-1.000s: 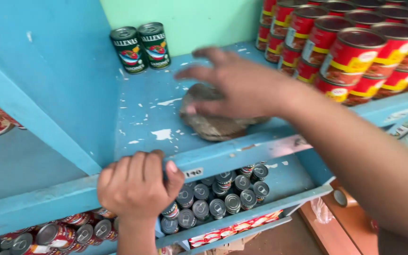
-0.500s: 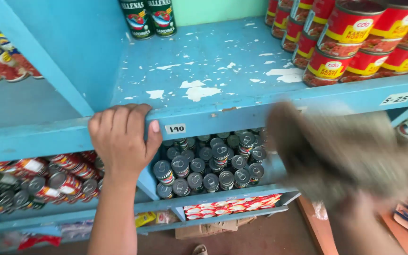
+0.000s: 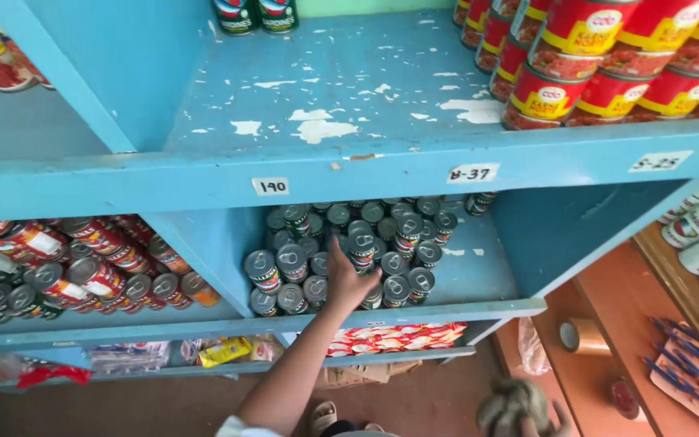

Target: Wiping canned goods with a cloth and organizing them on the grocery store shelves.

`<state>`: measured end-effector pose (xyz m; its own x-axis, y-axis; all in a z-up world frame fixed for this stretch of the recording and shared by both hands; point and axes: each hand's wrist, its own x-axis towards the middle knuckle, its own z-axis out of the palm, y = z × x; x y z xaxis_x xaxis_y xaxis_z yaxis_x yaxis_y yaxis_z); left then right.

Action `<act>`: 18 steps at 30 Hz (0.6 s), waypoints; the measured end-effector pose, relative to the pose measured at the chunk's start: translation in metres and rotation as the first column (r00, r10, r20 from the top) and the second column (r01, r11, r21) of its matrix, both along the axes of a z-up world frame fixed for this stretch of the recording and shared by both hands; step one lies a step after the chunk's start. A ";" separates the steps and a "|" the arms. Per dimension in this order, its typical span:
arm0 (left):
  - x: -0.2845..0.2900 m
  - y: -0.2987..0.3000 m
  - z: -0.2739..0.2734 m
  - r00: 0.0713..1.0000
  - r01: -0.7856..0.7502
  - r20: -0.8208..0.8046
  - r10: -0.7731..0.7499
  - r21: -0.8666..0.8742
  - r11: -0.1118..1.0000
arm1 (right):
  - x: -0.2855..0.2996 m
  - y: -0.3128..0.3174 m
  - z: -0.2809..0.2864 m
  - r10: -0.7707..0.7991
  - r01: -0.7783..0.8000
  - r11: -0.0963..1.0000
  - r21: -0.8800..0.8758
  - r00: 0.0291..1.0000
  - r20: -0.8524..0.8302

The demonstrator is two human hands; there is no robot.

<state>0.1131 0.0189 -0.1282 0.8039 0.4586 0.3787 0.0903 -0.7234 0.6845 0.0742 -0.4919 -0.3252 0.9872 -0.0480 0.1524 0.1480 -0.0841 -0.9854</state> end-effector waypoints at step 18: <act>-0.115 -0.105 0.092 0.909 0.387 0.148 -0.390 0.054 0.921 | -0.032 0.147 0.243 0.115 -0.109 0.989 -0.101 0.992 0.053</act>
<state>-0.0015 -0.0860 -0.0362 0.8484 0.1112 0.5175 -0.3052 -0.6960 0.6500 0.0422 -0.3450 -0.0825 0.9746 0.0802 0.2089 0.2194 -0.1590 -0.9626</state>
